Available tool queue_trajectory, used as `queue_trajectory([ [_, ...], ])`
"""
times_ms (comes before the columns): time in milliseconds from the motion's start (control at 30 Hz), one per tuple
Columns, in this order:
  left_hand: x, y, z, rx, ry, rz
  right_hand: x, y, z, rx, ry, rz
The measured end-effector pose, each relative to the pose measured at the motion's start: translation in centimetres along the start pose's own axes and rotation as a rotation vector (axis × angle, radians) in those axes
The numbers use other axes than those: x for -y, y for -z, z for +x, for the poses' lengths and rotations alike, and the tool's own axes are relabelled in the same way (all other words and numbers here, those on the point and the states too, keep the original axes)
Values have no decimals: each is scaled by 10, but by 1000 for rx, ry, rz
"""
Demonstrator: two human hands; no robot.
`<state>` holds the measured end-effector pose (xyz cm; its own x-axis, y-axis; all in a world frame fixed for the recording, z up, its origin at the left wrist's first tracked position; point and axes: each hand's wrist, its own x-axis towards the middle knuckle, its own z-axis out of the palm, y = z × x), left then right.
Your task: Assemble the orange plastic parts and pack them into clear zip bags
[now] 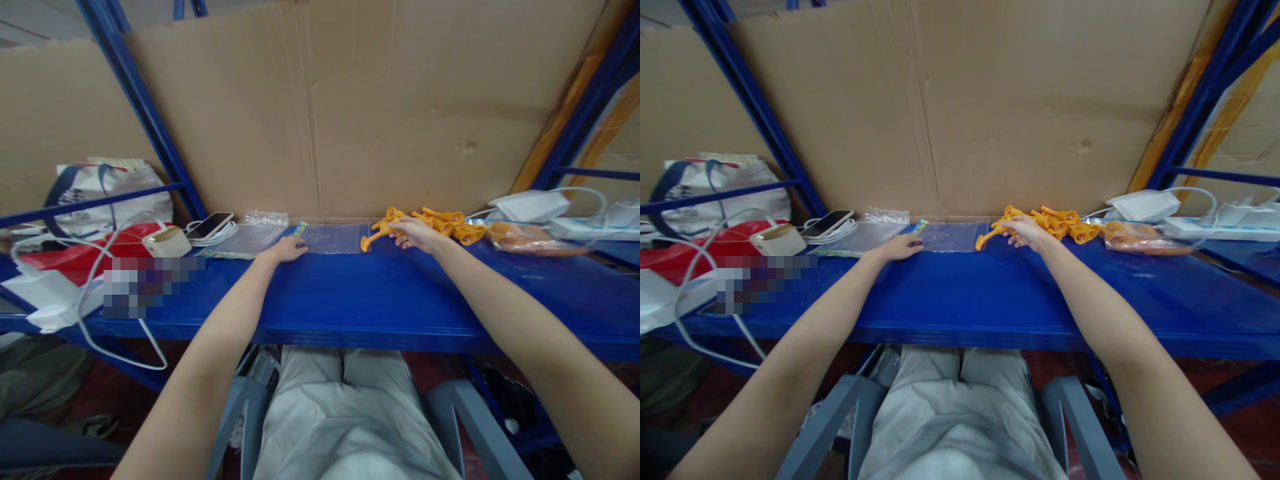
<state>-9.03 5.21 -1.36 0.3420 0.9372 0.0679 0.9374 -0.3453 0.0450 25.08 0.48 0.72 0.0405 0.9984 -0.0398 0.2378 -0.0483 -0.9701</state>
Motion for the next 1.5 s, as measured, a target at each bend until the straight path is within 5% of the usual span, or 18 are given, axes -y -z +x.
queue_trajectory([
  [733, 1, -4, 3, -70, -5, -23, 1, -14, -5, 106, -153, 140],
  [900, -30, 0, 3, -157, -167, -55, 0, -15, -5, 126, -142, 91],
  [1100, -85, 9, 10, -54, -293, -13, 1, -14, -6, 134, -147, 93],
  [1500, -140, 24, 16, -63, 64, 118, 2, -11, -5, 149, -174, 150],
])
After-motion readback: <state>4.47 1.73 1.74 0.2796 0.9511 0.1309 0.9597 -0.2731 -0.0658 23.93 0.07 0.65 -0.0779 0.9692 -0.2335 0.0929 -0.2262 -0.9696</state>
